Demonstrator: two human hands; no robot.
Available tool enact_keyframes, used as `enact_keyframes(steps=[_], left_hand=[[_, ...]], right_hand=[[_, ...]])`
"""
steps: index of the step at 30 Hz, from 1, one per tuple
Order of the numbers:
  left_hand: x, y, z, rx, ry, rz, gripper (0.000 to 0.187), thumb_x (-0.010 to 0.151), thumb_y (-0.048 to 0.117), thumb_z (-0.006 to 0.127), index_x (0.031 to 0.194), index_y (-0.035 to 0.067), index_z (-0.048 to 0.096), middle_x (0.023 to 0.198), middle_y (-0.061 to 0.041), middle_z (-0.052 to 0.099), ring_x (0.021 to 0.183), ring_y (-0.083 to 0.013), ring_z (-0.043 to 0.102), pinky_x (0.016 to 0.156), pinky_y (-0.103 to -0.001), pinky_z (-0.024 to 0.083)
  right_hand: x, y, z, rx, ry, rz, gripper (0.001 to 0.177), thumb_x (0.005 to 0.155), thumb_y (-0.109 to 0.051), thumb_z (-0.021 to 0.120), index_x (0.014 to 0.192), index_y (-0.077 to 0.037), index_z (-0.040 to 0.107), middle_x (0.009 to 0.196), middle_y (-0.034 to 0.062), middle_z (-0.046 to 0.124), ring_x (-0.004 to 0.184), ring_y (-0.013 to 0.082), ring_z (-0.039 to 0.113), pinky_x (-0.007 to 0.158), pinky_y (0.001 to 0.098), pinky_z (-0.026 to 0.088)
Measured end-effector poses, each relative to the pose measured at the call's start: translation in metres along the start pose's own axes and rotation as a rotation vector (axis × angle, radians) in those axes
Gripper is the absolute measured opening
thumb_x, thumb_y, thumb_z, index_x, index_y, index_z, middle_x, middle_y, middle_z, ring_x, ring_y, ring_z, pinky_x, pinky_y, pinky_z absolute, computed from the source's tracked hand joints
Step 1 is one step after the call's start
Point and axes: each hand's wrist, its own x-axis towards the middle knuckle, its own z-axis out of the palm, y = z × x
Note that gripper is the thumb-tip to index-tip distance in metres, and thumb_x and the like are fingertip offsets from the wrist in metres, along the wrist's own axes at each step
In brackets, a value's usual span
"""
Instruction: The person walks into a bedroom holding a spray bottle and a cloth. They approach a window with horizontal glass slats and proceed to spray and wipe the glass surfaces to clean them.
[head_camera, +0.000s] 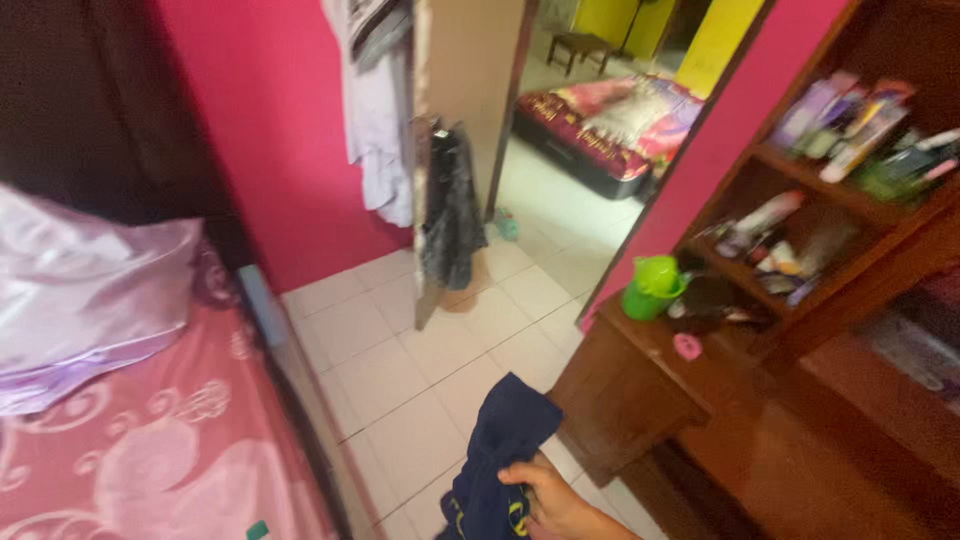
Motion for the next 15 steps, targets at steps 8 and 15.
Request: enact_keyframes(steps=[8,15], left_hand=[[0.060,0.042,0.085,0.020,0.013,-0.020,0.067,0.077,0.035,0.080,0.129,0.005,0.051,0.081,-0.006,0.068,0.079,-0.0182,0.069,0.073,-0.032,0.055],[0.089,0.055,0.065,0.058,0.082,-0.010,0.073,0.078,0.038,0.079,0.136,0.005,0.049,0.082,-0.007,0.068,0.081,-0.0187,0.070,0.075,-0.032,0.055]], right_hand=[[-0.048,-0.063,-0.146,0.055,0.153,-0.074,0.033,0.084,-0.012,0.065,0.115,0.001,0.067,0.097,0.0090,0.076,0.089,0.0217,0.073,0.088,0.0371,0.057],[-0.011,-0.131,-0.130,0.102,0.367,-0.113,0.030,0.086,-0.026,0.066,0.097,0.000,0.075,0.084,0.0133,0.077,0.073,0.0255,0.072,0.068,0.0383,0.059]])
